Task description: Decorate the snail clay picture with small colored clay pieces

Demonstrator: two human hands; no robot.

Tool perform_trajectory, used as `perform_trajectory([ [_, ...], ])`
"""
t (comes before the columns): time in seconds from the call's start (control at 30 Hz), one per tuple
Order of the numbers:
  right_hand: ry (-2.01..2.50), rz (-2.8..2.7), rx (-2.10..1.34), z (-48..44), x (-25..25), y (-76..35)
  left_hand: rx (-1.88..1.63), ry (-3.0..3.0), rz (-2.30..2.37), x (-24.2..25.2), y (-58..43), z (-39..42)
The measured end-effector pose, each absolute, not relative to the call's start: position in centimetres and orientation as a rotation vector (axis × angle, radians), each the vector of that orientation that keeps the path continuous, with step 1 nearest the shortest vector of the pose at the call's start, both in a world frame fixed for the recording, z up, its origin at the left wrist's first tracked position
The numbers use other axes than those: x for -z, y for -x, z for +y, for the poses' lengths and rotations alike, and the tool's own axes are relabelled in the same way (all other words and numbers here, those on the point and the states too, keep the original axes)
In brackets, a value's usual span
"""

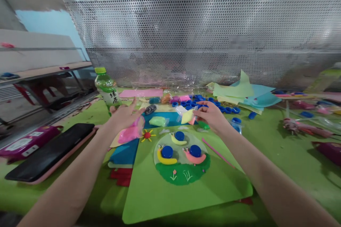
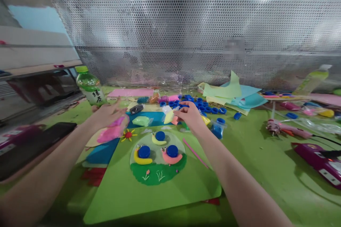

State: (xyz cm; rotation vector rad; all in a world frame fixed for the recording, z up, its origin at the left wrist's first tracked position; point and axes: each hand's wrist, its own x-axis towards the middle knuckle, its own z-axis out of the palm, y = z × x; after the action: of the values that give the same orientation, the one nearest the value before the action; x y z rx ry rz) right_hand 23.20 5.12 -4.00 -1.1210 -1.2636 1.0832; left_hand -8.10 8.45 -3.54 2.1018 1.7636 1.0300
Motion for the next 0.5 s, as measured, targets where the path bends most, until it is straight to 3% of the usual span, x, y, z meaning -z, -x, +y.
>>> perform_trajectory([
  [0.23,0.967,-1.422,-0.960,4.0,2.5,-22.1,-0.859,-2.547,1.539,1.3,2.9,4.8],
  [0.37,0.787,-1.619,-1.086,1.5,1.6,-20.3,-0.748,-2.726,1.200,1.8,-1.0,1.8],
  [0.5,0.705,-1.744,-1.262,-0.5,1.4,-19.2,-0.958,-2.826,1.054,2.9,-2.1,-0.2],
])
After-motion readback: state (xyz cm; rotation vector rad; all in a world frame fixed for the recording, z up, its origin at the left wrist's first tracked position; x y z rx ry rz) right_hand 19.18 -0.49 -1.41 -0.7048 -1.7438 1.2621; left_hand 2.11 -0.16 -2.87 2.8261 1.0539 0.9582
